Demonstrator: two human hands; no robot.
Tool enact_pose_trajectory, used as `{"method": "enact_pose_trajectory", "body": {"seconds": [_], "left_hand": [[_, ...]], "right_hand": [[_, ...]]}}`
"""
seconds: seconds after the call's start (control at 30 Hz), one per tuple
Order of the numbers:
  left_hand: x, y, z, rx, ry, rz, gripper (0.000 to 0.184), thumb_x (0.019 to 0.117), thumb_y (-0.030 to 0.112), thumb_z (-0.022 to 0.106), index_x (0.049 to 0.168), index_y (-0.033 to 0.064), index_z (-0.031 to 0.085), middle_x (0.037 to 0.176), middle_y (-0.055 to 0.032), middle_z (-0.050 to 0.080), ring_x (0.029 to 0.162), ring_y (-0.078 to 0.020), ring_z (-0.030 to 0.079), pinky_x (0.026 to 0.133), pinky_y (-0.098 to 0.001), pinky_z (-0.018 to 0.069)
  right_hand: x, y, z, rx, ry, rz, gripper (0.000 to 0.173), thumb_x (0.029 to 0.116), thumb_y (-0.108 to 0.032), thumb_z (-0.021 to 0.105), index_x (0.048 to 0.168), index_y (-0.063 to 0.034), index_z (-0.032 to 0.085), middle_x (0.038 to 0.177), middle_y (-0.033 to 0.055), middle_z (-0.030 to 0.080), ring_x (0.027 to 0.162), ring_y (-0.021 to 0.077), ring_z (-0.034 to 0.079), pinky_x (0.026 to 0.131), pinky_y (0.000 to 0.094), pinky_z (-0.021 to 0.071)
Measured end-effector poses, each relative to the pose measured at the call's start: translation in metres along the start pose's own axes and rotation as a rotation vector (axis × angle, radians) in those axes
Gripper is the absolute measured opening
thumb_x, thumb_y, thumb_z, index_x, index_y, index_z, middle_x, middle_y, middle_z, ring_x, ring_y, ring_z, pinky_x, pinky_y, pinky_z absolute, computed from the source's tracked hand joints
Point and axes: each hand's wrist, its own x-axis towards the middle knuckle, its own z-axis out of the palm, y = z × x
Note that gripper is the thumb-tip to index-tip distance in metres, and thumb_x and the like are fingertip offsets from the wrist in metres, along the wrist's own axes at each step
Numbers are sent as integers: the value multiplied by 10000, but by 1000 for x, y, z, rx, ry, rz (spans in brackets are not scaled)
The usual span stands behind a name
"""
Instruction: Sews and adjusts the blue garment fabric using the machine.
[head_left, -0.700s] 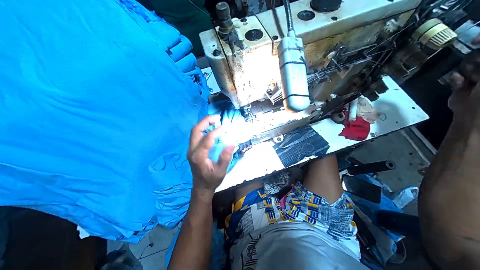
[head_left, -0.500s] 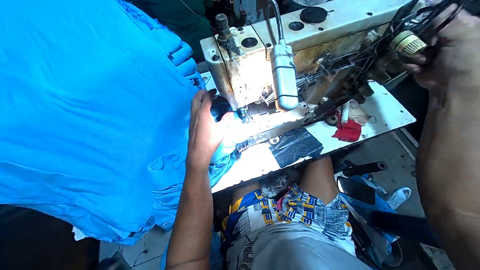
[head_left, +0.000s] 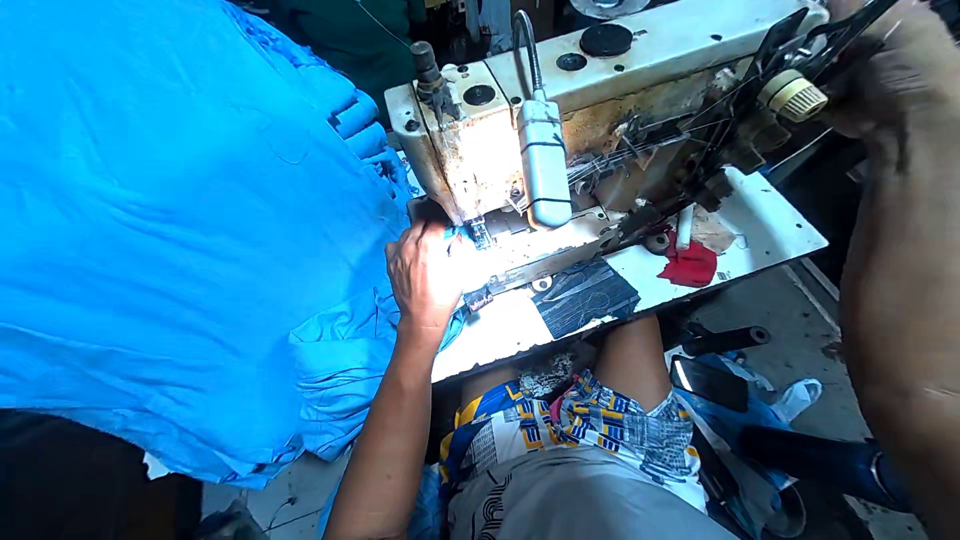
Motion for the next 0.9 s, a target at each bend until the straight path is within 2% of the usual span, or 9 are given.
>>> {"method": "enact_pose_trajectory", "body": {"seconds": [0.07, 0.13, 0.2, 0.27, 0.37, 0.47, 0.57, 0.7, 0.9], "left_hand": [[0, 0, 3, 6, 19, 14, 256, 997, 315, 570, 1026, 105, 712, 1114, -100, 698, 1054, -301, 665, 864, -545, 515], [0, 0, 5, -3, 30, 31, 263, 1009, 304, 546, 1048, 98, 705, 1165, -107, 682, 1100, -301, 648, 898, -533, 515], [-1, -1, 5, -29, 35, 23, 274, 1026, 296, 530, 1096, 100, 707, 1202, -104, 682, 1134, -294, 647, 924, -523, 523], [-2, -1, 3, -90, 38, 7, 260, 1037, 277, 538, 1114, 88, 699, 1164, -117, 703, 1095, -303, 671, 900, -538, 533], [-3, 0, 1, -169, 42, -35, 229, 1033, 246, 541, 1120, 92, 686, 1086, -116, 725, 1029, -309, 697, 872, -560, 542], [-4, -1, 1, -185, 51, -43, 221, 1037, 254, 539, 1119, 105, 681, 1042, -107, 728, 996, -298, 699, 856, -555, 538], [-4, 1, 3, -165, 65, -47, 237, 1037, 267, 532, 1126, 108, 683, 1035, -112, 733, 990, -312, 700, 858, -560, 533], [-4, 2, 4, -113, 80, -34, 262, 1043, 280, 519, 1118, 89, 680, 1012, -133, 731, 963, -332, 707, 831, -569, 541], [-6, 6, 8, 5, 94, 38, 307, 1012, 341, 516, 944, 83, 666, 910, -113, 709, 907, -307, 700, 791, -528, 539]], "right_hand": [[-2, 3, -8, 48, -56, -73, 71, 966, -282, 620, 1017, -305, 663, 769, -145, 594, 615, -16, 557, 570, 187, 523], [4, 9, -4, 49, 10, -71, 91, 956, -337, 634, 882, -297, 601, 695, -136, 537, 556, -2, 488, 527, 207, 461], [9, 9, -4, 34, -21, -47, 136, 993, -420, 610, 930, -301, 620, 764, -131, 586, 639, 5, 552, 599, 226, 501], [6, 9, -14, 56, -142, -91, 69, 977, -310, 591, 1017, -323, 647, 769, -154, 573, 610, -34, 528, 542, 159, 476], [4, 11, -24, 95, -200, -118, 275, 888, -130, 561, 1087, -298, 648, 802, -146, 601, 628, -48, 556, 548, 132, 502], [3, 1, -9, 40, 0, 76, 184, 996, -367, 595, 828, -293, 596, 648, -131, 536, 500, -19, 471, 474, 163, 431], [3, -18, 5, -135, 142, 222, 307, 939, -595, 639, 851, -304, 593, 648, -132, 540, 503, -9, 488, 466, 190, 420], [-3, -41, 13, -286, -21, 171, 201, 1026, -504, 544, 986, -326, 630, 771, -151, 583, 609, -44, 543, 510, 165, 456], [1, -66, 28, -495, -64, 279, 292, 1096, -392, 405, 894, -229, 538, 593, -104, 438, 395, -35, 362, 347, 145, 306]]}}
